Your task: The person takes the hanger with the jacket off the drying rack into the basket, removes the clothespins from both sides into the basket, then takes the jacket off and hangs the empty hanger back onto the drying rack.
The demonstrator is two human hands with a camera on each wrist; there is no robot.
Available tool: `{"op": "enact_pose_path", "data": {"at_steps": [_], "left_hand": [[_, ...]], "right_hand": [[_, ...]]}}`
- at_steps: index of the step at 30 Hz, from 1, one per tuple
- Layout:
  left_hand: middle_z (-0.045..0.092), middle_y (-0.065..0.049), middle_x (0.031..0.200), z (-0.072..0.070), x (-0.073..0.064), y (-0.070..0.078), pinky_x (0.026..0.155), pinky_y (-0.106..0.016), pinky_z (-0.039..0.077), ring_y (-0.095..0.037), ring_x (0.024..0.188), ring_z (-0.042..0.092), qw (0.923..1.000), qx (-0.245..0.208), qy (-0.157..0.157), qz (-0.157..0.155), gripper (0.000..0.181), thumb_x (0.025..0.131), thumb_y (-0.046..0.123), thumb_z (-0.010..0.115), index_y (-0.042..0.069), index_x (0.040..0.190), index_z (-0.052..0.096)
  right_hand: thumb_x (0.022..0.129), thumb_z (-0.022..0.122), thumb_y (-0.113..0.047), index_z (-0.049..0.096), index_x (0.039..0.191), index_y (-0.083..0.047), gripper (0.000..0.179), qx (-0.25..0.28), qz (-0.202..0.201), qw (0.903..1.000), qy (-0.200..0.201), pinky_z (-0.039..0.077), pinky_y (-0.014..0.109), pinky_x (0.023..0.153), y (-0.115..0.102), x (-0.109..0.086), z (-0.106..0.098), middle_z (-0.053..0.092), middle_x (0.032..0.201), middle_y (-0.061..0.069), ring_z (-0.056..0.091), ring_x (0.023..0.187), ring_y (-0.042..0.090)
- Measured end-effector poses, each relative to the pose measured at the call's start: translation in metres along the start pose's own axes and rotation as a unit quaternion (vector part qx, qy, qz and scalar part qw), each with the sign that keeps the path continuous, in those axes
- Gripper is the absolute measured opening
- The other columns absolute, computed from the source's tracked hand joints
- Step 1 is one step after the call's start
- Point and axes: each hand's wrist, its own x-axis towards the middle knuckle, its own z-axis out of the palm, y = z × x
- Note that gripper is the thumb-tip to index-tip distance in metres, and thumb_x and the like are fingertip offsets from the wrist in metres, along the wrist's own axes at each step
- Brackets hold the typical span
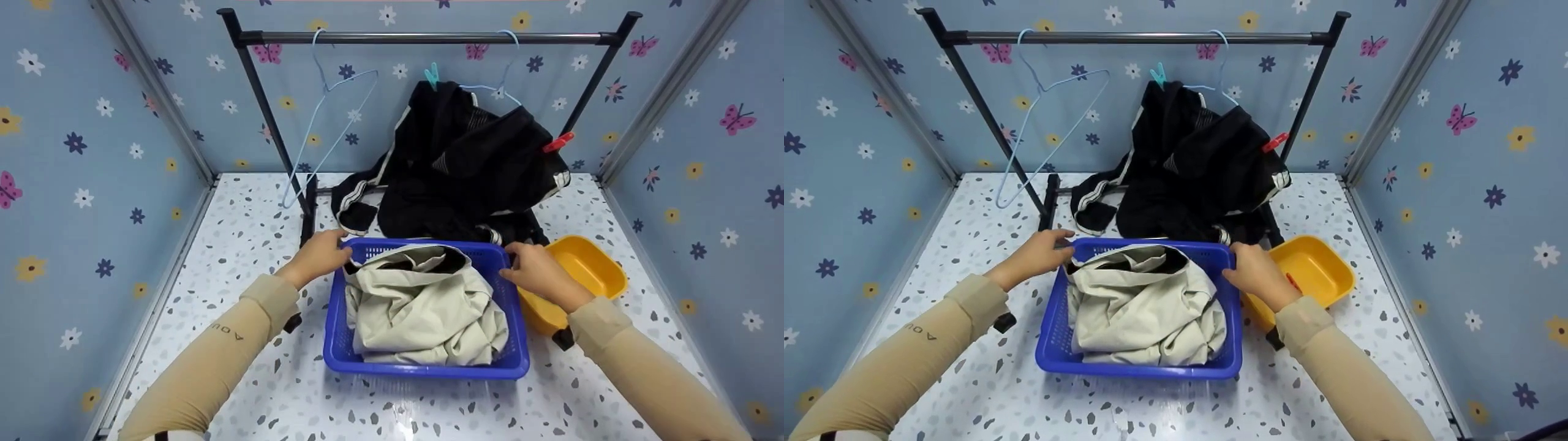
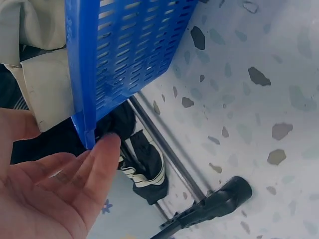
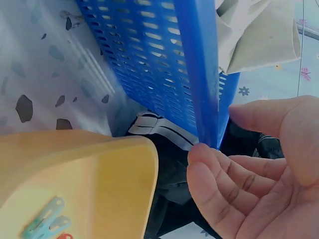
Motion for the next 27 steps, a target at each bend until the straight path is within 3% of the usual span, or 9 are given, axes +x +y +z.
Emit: {"op": "enact_pose_path", "data": {"at_steps": [5,7,11,13,16,20,22,24,27], "left_hand": [[0.075,-0.012,0.093,0.002,0.009,-0.006,0.062,-0.028,0.064,-0.007,0.067,0.062,0.9934,-0.105,-0.013,-0.046,0.042,0.110,0.015,0.050,-0.014,0.132,0.070],[0.076,-0.015,0.096,0.003,0.011,-0.009,0.060,-0.025,0.064,-0.006,0.064,0.059,0.9917,-0.116,-0.018,-0.052,0.039,0.109,0.013,0.051,-0.014,0.129,0.071],[0.080,-0.031,0.121,0.003,0.012,-0.013,0.058,-0.021,0.061,-0.005,0.065,0.061,0.9913,-0.118,-0.025,-0.053,0.049,0.102,0.005,0.059,-0.016,0.146,0.064],[0.080,-0.030,0.116,0.001,0.011,-0.015,0.055,-0.018,0.057,-0.004,0.062,0.061,0.9919,-0.113,-0.022,-0.055,0.051,0.099,0.003,0.061,-0.016,0.146,0.063],[0.080,-0.025,0.106,-0.001,0.010,-0.018,0.052,-0.017,0.053,-0.003,0.057,0.059,0.9922,-0.108,-0.014,-0.061,0.050,0.097,0.002,0.062,-0.017,0.144,0.063],[0.080,-0.032,0.114,-0.005,0.009,-0.024,0.056,-0.019,0.058,-0.004,0.063,0.064,0.9912,-0.113,-0.012,-0.068,0.050,0.099,0.002,0.062,-0.019,0.144,0.062],[0.079,-0.035,0.120,-0.007,0.007,-0.027,0.058,-0.020,0.061,-0.004,0.067,0.067,0.9908,-0.115,-0.007,-0.071,0.050,0.099,0.002,0.063,-0.018,0.145,0.062],[0.079,-0.035,0.121,-0.009,0.006,-0.032,0.060,-0.021,0.062,-0.004,0.068,0.067,0.9908,-0.115,-0.001,-0.071,0.049,0.100,0.002,0.063,-0.017,0.145,0.063],[0.081,-0.028,0.111,-0.012,0.004,-0.037,0.062,-0.023,0.063,-0.003,0.066,0.065,0.9904,-0.117,0.005,-0.074,0.047,0.100,0.002,0.063,-0.016,0.144,0.065]], "right_hand": [[0.094,0.084,-0.010,0.070,0.132,0.016,0.048,0.000,0.007,0.9999,0.009,0.061,0.039,0.070,0.001,0.003,0.004,0.079,0.092,0.023,0.069,0.073,0.023],[0.094,0.085,-0.009,0.071,0.130,0.017,0.047,-0.003,0.006,0.9999,0.011,0.060,0.037,0.069,0.000,0.004,0.005,0.078,0.090,0.023,0.068,0.072,0.023],[0.095,0.085,-0.008,0.074,0.130,0.016,0.043,-0.004,0.001,0.9999,0.011,0.053,0.030,0.064,-0.003,0.007,0.008,0.074,0.083,0.018,0.064,0.068,0.021],[0.096,0.083,-0.007,0.074,0.130,0.014,0.041,-0.003,-0.004,0.9999,0.010,0.052,0.032,0.064,-0.005,0.009,0.009,0.072,0.079,0.015,0.062,0.067,0.020],[0.098,0.081,-0.006,0.075,0.132,0.014,0.041,-0.005,-0.014,0.9998,0.015,0.062,0.048,0.080,-0.008,0.014,0.012,0.072,0.076,0.016,0.063,0.067,0.023],[0.098,0.080,-0.005,0.075,0.133,0.014,0.040,-0.014,-0.017,0.9995,0.023,0.063,0.064,0.099,-0.013,0.021,0.015,0.076,0.080,0.020,0.069,0.070,0.026],[0.099,0.080,-0.006,0.077,0.130,0.013,0.036,-0.017,-0.022,0.9994,0.021,0.067,0.057,0.088,-0.016,0.025,0.016,0.076,0.080,0.020,0.070,0.068,0.025],[0.100,0.079,-0.006,0.079,0.125,0.010,0.030,-0.020,-0.025,0.9993,0.017,0.064,0.043,0.066,-0.018,0.029,0.017,0.074,0.079,0.018,0.068,0.067,0.023],[0.100,0.079,-0.007,0.080,0.123,0.008,0.027,-0.025,-0.032,0.9990,0.016,0.060,0.039,0.064,-0.022,0.036,0.018,0.073,0.079,0.017,0.070,0.069,0.024]]}}
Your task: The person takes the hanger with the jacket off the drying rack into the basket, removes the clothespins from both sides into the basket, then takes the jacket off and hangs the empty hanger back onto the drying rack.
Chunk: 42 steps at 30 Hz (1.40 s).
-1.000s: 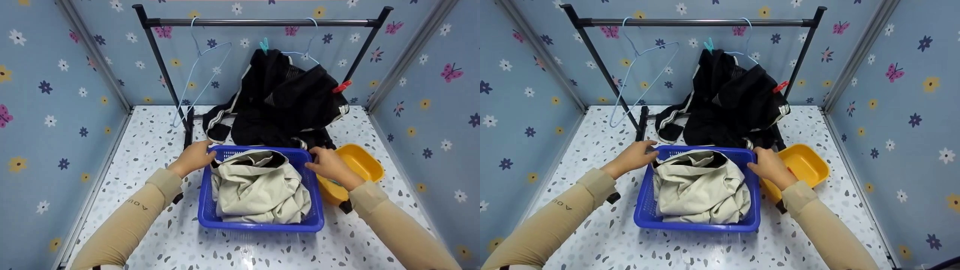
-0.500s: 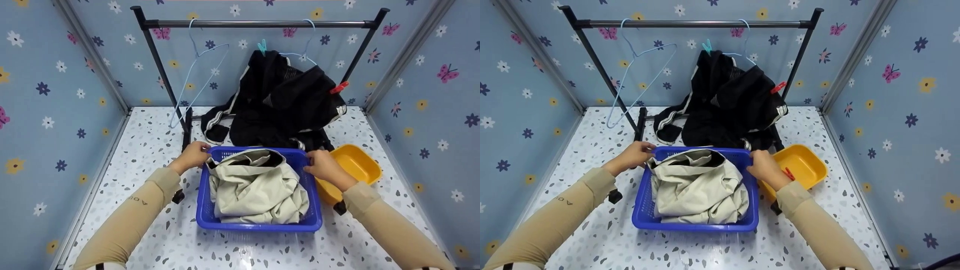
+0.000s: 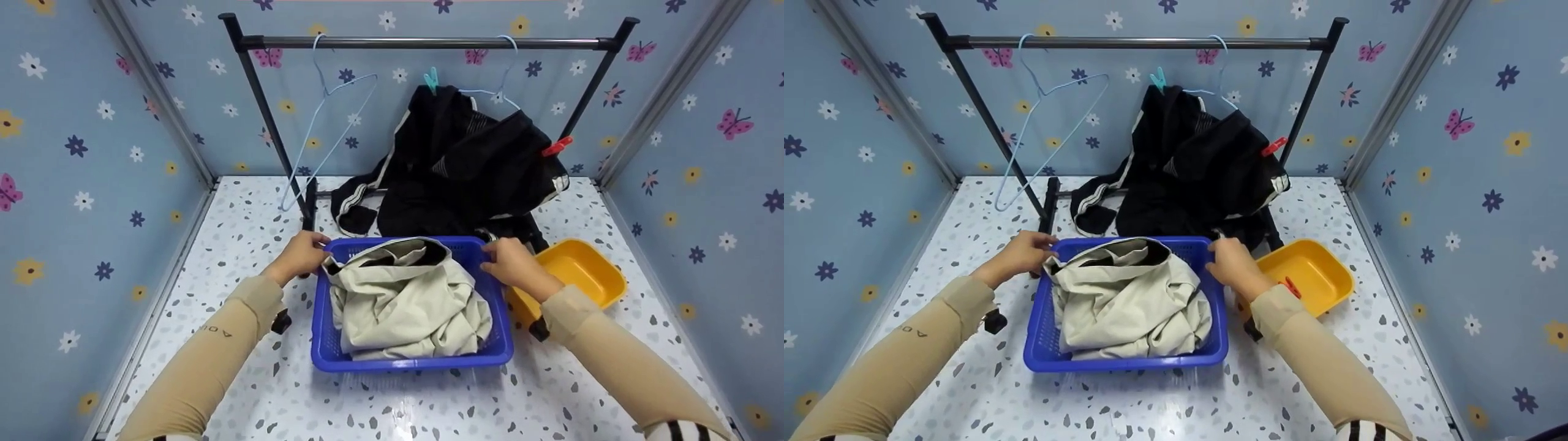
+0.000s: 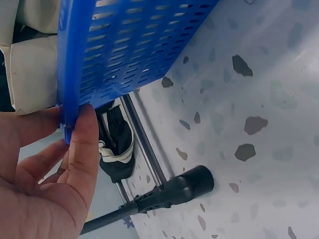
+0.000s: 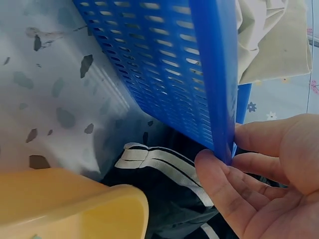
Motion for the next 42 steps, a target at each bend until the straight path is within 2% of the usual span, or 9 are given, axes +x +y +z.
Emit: {"op": "enact_pose_path", "data": {"at_steps": [3,6,8,10,15,19,25,38,42], "left_hand": [[0.077,-0.017,0.101,-0.003,0.000,-0.003,0.066,-0.031,0.069,-0.004,0.066,0.065,0.9998,-0.016,-0.011,-0.007,0.047,0.102,0.002,0.063,-0.016,0.145,0.063],[0.070,-0.007,0.096,-0.004,0.000,-0.004,0.071,-0.040,0.072,-0.007,0.069,0.066,0.9988,-0.039,-0.024,-0.020,0.047,0.103,0.001,0.062,-0.016,0.147,0.062],[0.069,-0.006,0.095,-0.005,0.001,-0.004,0.071,-0.042,0.072,-0.008,0.069,0.067,0.9982,-0.048,-0.026,-0.027,0.046,0.103,0.001,0.062,-0.016,0.146,0.062],[0.069,-0.007,0.095,-0.006,0.002,-0.003,0.069,-0.042,0.072,-0.009,0.068,0.068,0.9980,-0.050,-0.025,-0.031,0.046,0.102,0.001,0.062,-0.016,0.145,0.063],[0.070,-0.011,0.100,-0.004,0.003,-0.002,0.070,-0.043,0.072,-0.010,0.067,0.069,0.9985,-0.039,-0.017,-0.034,0.046,0.100,0.001,0.062,-0.015,0.144,0.064],[0.072,-0.014,0.104,-0.002,0.001,-0.003,0.070,-0.043,0.072,-0.012,0.069,0.070,0.9988,-0.030,-0.010,-0.036,0.046,0.101,0.001,0.061,-0.014,0.144,0.065],[0.074,-0.019,0.114,-0.002,-0.001,-0.003,0.069,-0.042,0.072,-0.014,0.077,0.071,0.9990,-0.030,-0.001,-0.034,0.048,0.104,0.003,0.062,-0.013,0.149,0.063],[0.070,-0.016,0.112,-0.002,-0.001,-0.003,0.070,-0.041,0.072,-0.012,0.073,0.068,0.9981,-0.045,-0.004,-0.041,0.050,0.104,0.003,0.062,-0.012,0.152,0.062],[0.074,-0.019,0.115,-0.002,-0.001,-0.003,0.069,-0.041,0.072,-0.012,0.070,0.070,0.9982,-0.044,-0.001,-0.040,0.049,0.103,0.003,0.061,-0.013,0.150,0.063]], "right_hand": [[0.100,0.079,-0.007,0.079,0.128,0.009,0.033,-0.007,0.004,1.0000,0.001,0.067,0.050,0.080,-0.002,0.004,0.001,0.080,0.093,0.023,0.076,0.083,0.031],[0.099,0.080,-0.008,0.077,0.132,0.010,0.037,-0.015,0.008,0.9998,-0.004,0.067,0.058,0.096,-0.005,0.006,-0.001,0.083,0.113,0.029,0.080,0.099,0.039],[0.100,0.080,-0.010,0.077,0.133,0.008,0.038,-0.019,0.013,0.9997,-0.007,0.067,0.059,0.098,-0.007,0.007,-0.004,0.083,0.118,0.029,0.081,0.102,0.041],[0.100,0.081,-0.012,0.078,0.132,0.007,0.037,-0.023,0.009,0.9997,-0.005,0.067,0.059,0.094,-0.010,0.008,-0.009,0.083,0.115,0.029,0.080,0.098,0.040],[0.101,0.081,-0.017,0.078,0.131,0.005,0.037,-0.017,-0.003,0.9994,0.029,0.065,0.059,0.088,-0.019,0.012,-0.030,0.081,0.107,0.027,0.076,0.091,0.040],[0.103,0.080,-0.018,0.075,0.137,0.006,0.042,0.000,-0.011,0.9985,0.053,0.063,0.062,0.096,-0.030,0.013,-0.050,0.079,0.118,0.030,0.076,0.103,0.044],[0.104,0.080,-0.017,0.074,0.139,0.005,0.042,0.018,-0.016,0.9952,0.094,0.063,0.062,0.100,-0.042,0.012,-0.080,0.078,0.123,0.031,0.076,0.109,0.045],[0.106,0.079,-0.018,0.071,0.142,0.005,0.044,0.040,-0.031,0.9844,0.169,0.060,0.065,0.111,-0.059,0.001,-0.130,0.074,0.131,0.032,0.073,0.119,0.048],[0.106,0.079,-0.020,0.070,0.143,0.005,0.045,0.051,-0.032,0.9807,0.186,0.059,0.066,0.113,-0.063,-0.001,-0.141,0.073,0.132,0.033,0.071,0.121,0.049]]}}
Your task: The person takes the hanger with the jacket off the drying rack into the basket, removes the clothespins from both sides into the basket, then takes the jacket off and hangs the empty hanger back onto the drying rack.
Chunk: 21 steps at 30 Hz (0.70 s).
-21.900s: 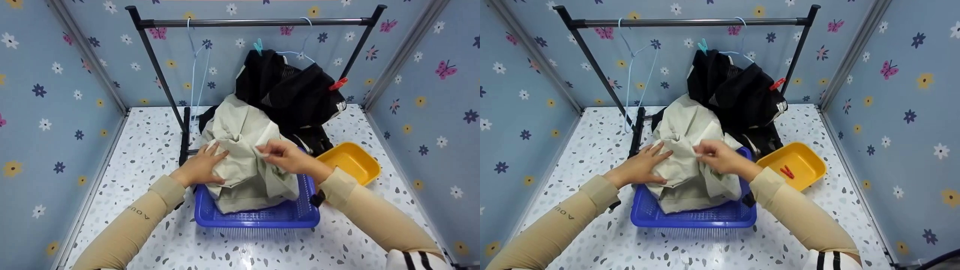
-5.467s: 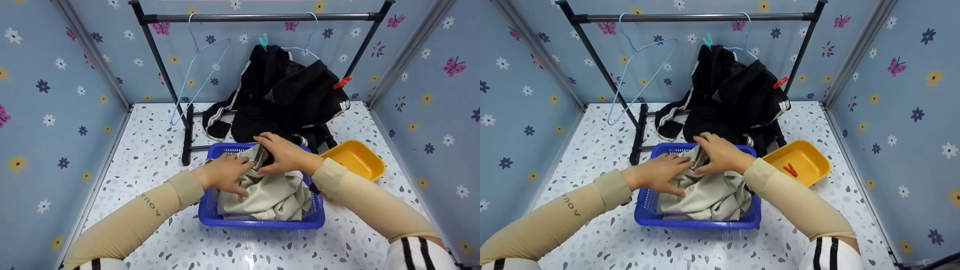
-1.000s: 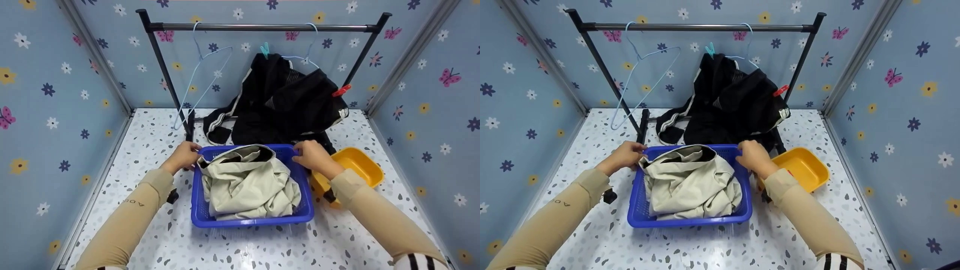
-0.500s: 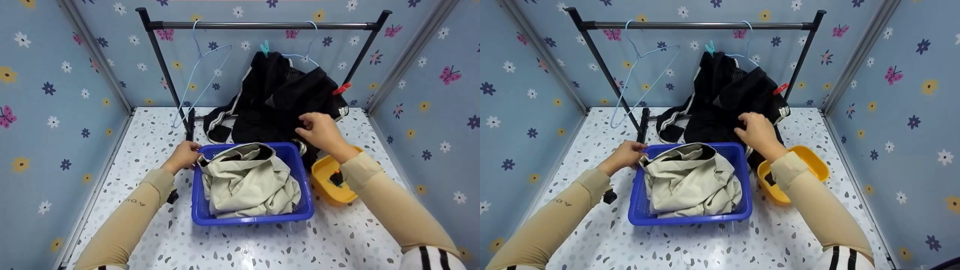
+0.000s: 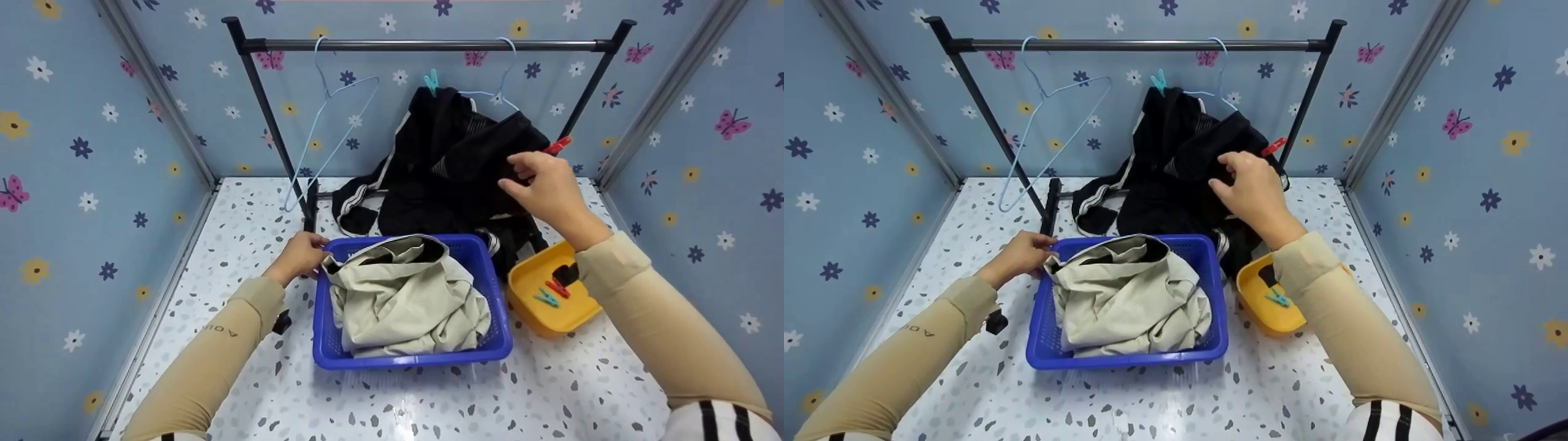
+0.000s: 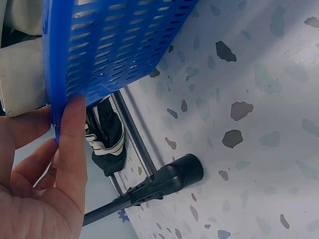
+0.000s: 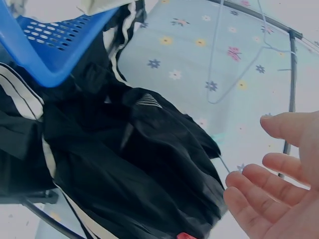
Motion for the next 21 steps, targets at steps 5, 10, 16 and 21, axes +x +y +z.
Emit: {"op": "enact_pose_path", "data": {"at_steps": [5,10,16,21], "left_hand": [[0.075,-0.021,0.117,0.000,-0.001,0.000,0.071,-0.043,0.072,-0.011,0.071,0.070,1.0000,0.003,0.004,0.002,0.050,0.103,0.004,0.062,-0.012,0.150,0.063],[0.075,-0.022,0.118,0.001,-0.002,0.000,0.072,-0.044,0.072,-0.011,0.070,0.069,1.0000,0.002,0.009,0.000,0.049,0.103,0.003,0.062,-0.011,0.149,0.064],[0.073,-0.017,0.113,0.001,-0.002,-0.001,0.067,-0.039,0.071,-0.011,0.071,0.069,0.9999,-0.002,0.012,-0.001,0.049,0.103,0.004,0.063,-0.012,0.149,0.065],[0.073,-0.016,0.112,0.002,-0.001,-0.002,0.064,-0.035,0.070,-0.012,0.073,0.069,0.9999,-0.011,0.013,0.002,0.050,0.102,0.003,0.064,-0.012,0.150,0.064]], "right_hand": [[0.106,0.079,-0.020,0.070,0.144,0.004,0.046,0.015,0.003,0.9995,0.027,0.057,0.067,0.114,-0.002,0.003,-0.009,0.072,0.133,0.033,0.069,0.121,0.048],[0.107,0.079,-0.018,0.071,0.143,0.003,0.042,0.021,0.008,0.9979,0.060,0.058,0.064,0.117,-0.003,0.004,-0.015,0.073,0.134,0.030,0.069,0.123,0.045],[0.107,0.079,-0.020,0.071,0.145,0.003,0.046,0.023,0.008,0.9964,0.082,0.055,0.063,0.117,0.002,0.012,-0.020,0.071,0.136,0.031,0.065,0.124,0.047],[0.106,0.080,-0.022,0.067,0.150,0.002,0.051,0.018,0.015,0.9960,0.086,0.056,0.063,0.117,0.006,0.022,-0.020,0.069,0.143,0.031,0.065,0.128,0.047]]}}
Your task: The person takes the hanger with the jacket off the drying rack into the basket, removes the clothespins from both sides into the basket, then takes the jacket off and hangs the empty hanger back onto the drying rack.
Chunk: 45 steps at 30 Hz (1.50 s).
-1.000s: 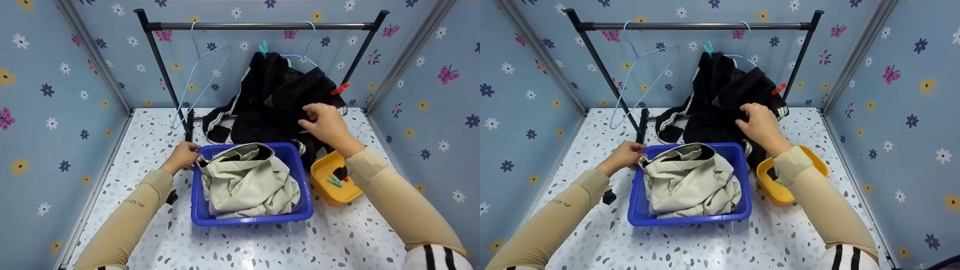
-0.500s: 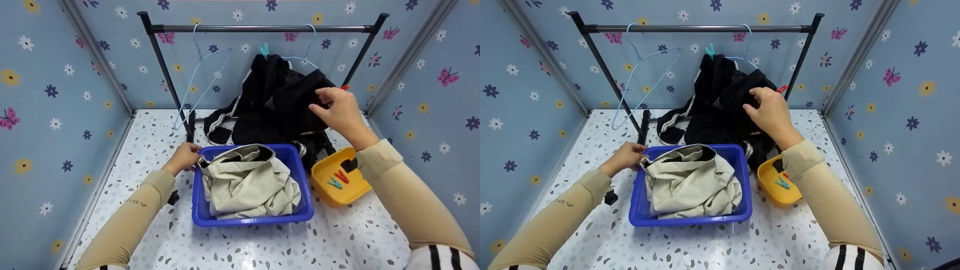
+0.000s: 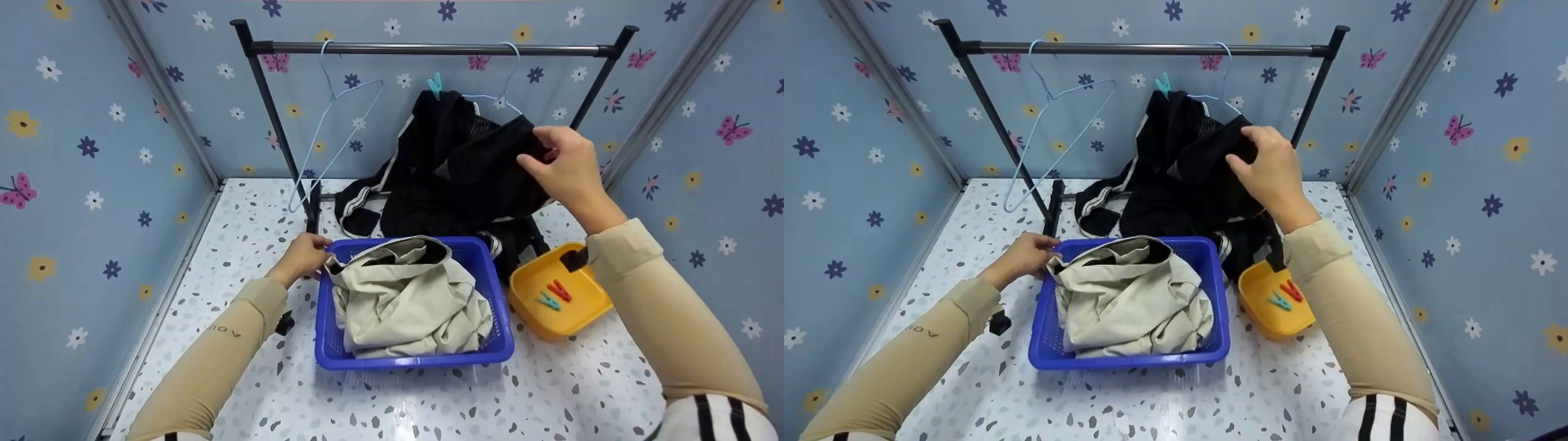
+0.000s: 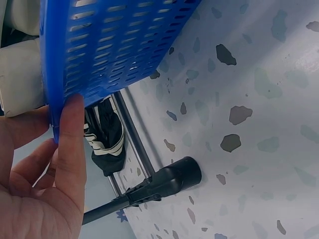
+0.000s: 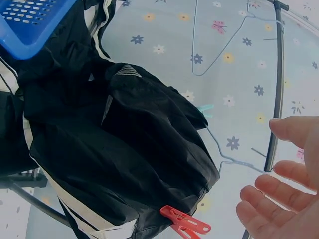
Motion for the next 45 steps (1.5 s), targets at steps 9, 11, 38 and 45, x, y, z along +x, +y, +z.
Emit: {"op": "enact_pose_path", "data": {"at_steps": [9,11,38,45], "left_hand": [[0.075,-0.026,0.125,0.000,-0.002,0.000,0.062,-0.033,0.069,-0.013,0.076,0.070,1.0000,-0.002,0.002,0.002,0.048,0.103,0.003,0.062,-0.012,0.149,0.064],[0.075,-0.025,0.123,0.000,-0.003,0.001,0.063,-0.034,0.070,-0.013,0.076,0.070,1.0000,-0.004,0.002,0.001,0.048,0.103,0.003,0.062,-0.012,0.149,0.064],[0.071,-0.010,0.104,-0.002,0.000,-0.001,0.059,-0.033,0.068,-0.012,0.074,0.065,0.9998,-0.019,0.001,-0.011,0.046,0.102,0.001,0.064,-0.011,0.147,0.067],[0.072,-0.010,0.104,-0.001,-0.001,-0.003,0.059,-0.032,0.068,-0.012,0.073,0.066,0.9998,-0.021,0.001,-0.008,0.045,0.103,0.003,0.064,-0.011,0.146,0.067]], "right_hand": [[0.108,0.078,-0.022,0.060,0.157,0.000,0.057,0.006,0.036,0.9992,-0.012,0.047,0.061,0.130,0.001,0.026,0.006,0.062,0.161,0.027,0.059,0.149,0.046],[0.108,0.077,-0.022,0.058,0.159,0.000,0.059,0.007,0.044,0.9989,-0.016,0.045,0.060,0.132,0.003,0.033,0.009,0.060,0.163,0.027,0.057,0.152,0.045],[0.119,0.047,-0.017,0.055,0.157,0.007,0.046,-0.026,0.098,0.9936,-0.050,0.042,0.061,0.130,0.023,0.087,0.034,0.061,0.157,0.034,0.056,0.150,0.051],[0.118,0.044,-0.012,0.062,0.145,0.013,0.041,-0.038,0.085,0.9950,-0.038,0.041,0.061,0.132,0.026,0.091,0.041,0.063,0.152,0.037,0.056,0.148,0.055]]}}
